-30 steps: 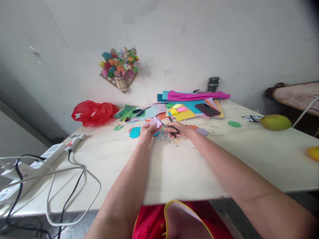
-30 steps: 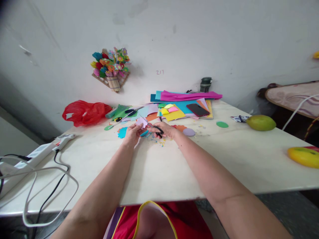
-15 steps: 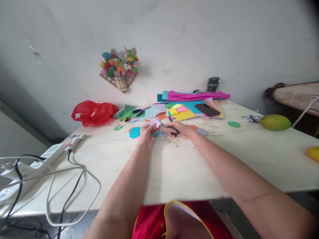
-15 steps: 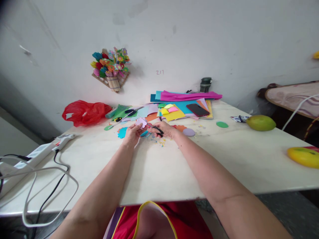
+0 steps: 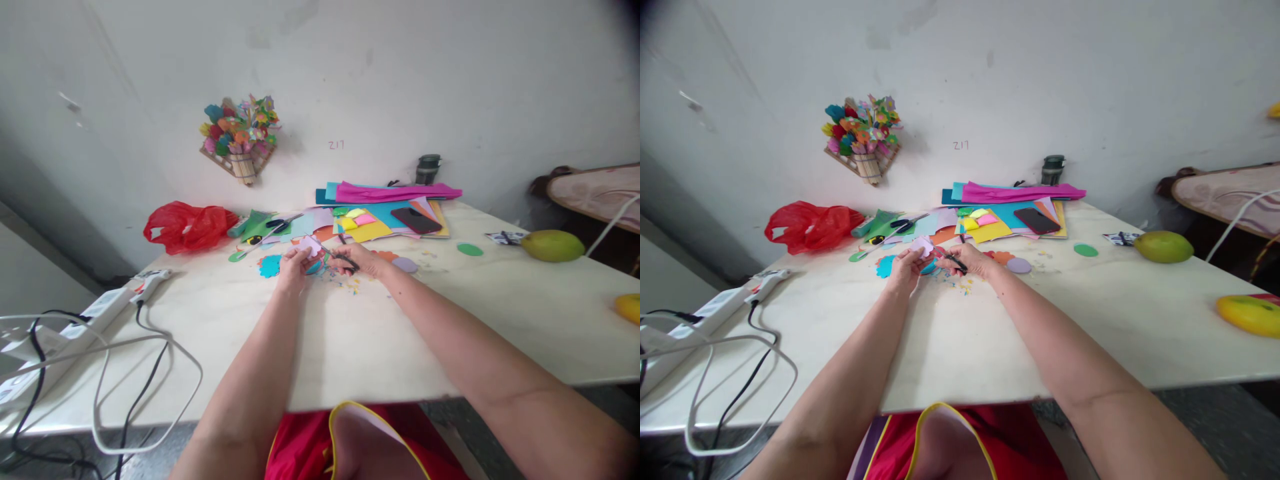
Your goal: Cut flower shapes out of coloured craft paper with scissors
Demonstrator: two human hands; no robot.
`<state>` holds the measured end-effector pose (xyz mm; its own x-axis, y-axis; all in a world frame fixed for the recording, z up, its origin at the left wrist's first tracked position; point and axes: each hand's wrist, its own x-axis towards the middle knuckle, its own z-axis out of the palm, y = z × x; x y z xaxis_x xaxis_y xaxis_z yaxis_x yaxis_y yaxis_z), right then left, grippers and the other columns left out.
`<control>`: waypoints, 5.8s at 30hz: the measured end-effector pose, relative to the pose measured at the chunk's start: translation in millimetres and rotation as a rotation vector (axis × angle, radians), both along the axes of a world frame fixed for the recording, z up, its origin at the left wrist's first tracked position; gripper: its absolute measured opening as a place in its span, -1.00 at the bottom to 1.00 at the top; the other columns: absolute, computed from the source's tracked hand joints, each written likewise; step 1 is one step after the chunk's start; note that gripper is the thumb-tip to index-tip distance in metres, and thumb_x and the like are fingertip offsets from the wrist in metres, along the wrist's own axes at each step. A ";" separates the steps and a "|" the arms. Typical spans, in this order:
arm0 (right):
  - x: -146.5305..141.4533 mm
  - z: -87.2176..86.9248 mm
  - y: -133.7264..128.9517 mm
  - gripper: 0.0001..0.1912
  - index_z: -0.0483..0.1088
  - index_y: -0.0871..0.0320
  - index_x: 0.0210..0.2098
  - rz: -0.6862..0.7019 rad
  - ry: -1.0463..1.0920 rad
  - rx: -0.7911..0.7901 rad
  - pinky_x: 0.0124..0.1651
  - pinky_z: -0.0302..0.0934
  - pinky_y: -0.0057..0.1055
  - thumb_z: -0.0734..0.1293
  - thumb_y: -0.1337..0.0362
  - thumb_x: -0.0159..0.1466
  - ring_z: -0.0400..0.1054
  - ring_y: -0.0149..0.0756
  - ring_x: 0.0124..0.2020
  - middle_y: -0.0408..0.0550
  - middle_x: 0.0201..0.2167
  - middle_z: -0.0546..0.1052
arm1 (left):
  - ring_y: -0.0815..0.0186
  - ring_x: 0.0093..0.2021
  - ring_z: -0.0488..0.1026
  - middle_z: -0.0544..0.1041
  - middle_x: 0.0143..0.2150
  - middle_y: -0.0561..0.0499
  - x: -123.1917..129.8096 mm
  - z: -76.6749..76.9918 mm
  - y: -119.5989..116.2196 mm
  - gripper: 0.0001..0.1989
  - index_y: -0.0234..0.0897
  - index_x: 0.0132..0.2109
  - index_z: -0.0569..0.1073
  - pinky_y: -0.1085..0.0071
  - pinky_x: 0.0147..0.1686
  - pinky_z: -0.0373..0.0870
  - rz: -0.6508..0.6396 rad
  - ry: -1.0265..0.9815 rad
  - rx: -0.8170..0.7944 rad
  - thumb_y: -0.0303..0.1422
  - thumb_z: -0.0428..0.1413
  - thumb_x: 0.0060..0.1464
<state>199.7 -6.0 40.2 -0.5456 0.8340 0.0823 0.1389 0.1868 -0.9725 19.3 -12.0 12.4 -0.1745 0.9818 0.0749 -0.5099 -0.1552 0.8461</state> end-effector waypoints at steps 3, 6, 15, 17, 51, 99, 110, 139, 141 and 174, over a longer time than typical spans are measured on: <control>0.3 0.7 -0.4 -0.70 0.35 0.21 -0.56 0.011 0.005 -0.007 -0.66 0.04 -0.57 0.52 0.20 0.00 0.17 -0.54 -0.69 -0.20 -0.69 0.39 | 0.14 -0.37 0.65 0.59 -0.50 -0.03 0.0 0.3 0.1 -0.70 -0.30 -0.50 0.39 0.26 -0.20 0.58 -0.002 -0.002 -0.002 -0.43 0.41 -0.25; 0.6 0.1 0.5 -0.70 0.35 0.20 -0.56 0.023 0.017 -0.007 -0.66 0.06 -0.57 0.52 0.19 -0.01 0.19 -0.53 -0.68 -0.20 -0.69 0.40 | 0.12 -0.34 0.65 0.59 -0.49 -0.03 -1.2 -1.0 1.3 -0.69 -0.29 -0.50 0.38 0.23 -0.17 0.58 -0.009 -0.004 -0.006 -0.43 0.42 -0.25; 2.8 -0.6 1.7 -0.69 0.43 0.23 -0.48 0.051 -0.008 -0.033 -0.66 0.06 -0.59 0.55 0.15 0.01 0.18 -0.55 -0.70 -0.23 -0.68 0.39 | 0.16 -0.38 0.63 0.60 -0.48 -0.05 -6.4 -7.7 6.0 -0.68 -0.30 -0.53 0.41 0.22 -0.19 0.59 -0.056 0.007 0.036 -0.40 0.44 -0.31; 3.2 -0.1 1.7 -0.71 0.44 0.24 -0.47 0.059 -0.016 -0.039 -0.66 0.06 -0.59 0.53 0.16 0.04 0.18 -0.54 -0.70 -0.22 -0.69 0.39 | 0.17 -0.39 0.62 0.61 -0.47 -0.05 -6.0 -6.8 5.4 -0.71 -0.30 -0.51 0.43 0.24 -0.22 0.59 -0.051 0.019 0.030 -0.40 0.43 -0.31; -5.5 -6.8 5.4 -0.64 0.41 0.23 -0.50 -0.088 0.061 0.014 -0.67 0.07 -0.58 0.57 0.15 -0.11 0.20 -0.54 -0.69 -0.22 -0.67 0.41 | 0.30 -0.44 0.55 0.62 -0.42 -0.05 0.7 -1.0 -2.4 -0.69 -0.36 -0.36 0.56 0.39 -0.34 0.53 -0.103 0.067 0.005 -0.40 0.38 -0.37; 1.2 -13.5 21.3 -0.74 0.47 0.17 -0.50 -0.457 -0.370 0.255 -0.51 0.21 -0.44 0.54 0.14 0.07 0.37 -0.30 -0.59 -0.15 -0.66 0.43 | 0.25 -0.42 0.57 0.63 -0.40 -0.07 -4.9 -17.5 11.7 -0.58 -0.34 -0.39 0.57 0.29 -0.21 0.51 -0.114 0.180 0.011 -0.19 0.50 -0.36; 2.6 -6.0 10.1 -0.69 0.65 0.13 -0.22 -0.466 -0.959 0.443 -0.25 0.24 -0.37 0.48 0.05 0.15 0.52 -0.04 -0.09 0.13 -0.18 0.66 | 0.16 -0.33 0.62 0.65 -0.37 -0.09 -4.1 -19.8 11.2 -0.55 -0.34 -0.34 0.58 0.23 -0.15 0.54 -0.177 0.255 0.040 -0.13 0.48 -0.32; -4.4 -13.8 13.9 -0.97 0.56 0.25 -0.44 -0.233 0.108 -0.116 -0.68 0.02 -0.63 0.46 0.44 0.13 0.30 -0.50 -0.61 -0.11 -0.56 0.57 | 0.16 -0.39 0.58 0.61 -0.46 -0.08 -1.5 -15.9 4.7 -0.55 -0.32 -0.34 0.58 0.29 -0.25 0.47 -0.270 0.378 0.002 -0.07 0.45 -0.29; -4.3 -15.7 14.6 -0.94 0.55 0.26 -0.48 -0.226 0.103 -0.119 -0.68 0.03 -0.63 0.46 0.44 0.13 0.29 -0.50 -0.63 -0.10 -0.58 0.56 | 0.17 -0.40 0.58 0.61 -0.46 -0.08 -0.9 -16.4 5.1 -0.56 -0.32 -0.33 0.59 0.29 -0.25 0.47 -0.280 0.378 0.004 -0.08 0.45 -0.27; -0.8 -16.7 12.9 -0.89 0.54 0.26 -0.51 -0.200 0.176 -0.168 -0.73 0.06 -0.63 0.41 0.48 0.14 0.45 -0.42 -0.56 -0.06 -0.57 0.59 | 0.28 -0.49 0.54 0.62 -0.44 -0.10 -0.2 -15.9 6.3 -0.62 -0.35 -0.31 0.57 0.36 -0.31 0.51 -0.268 0.408 -0.003 -0.11 0.38 -0.12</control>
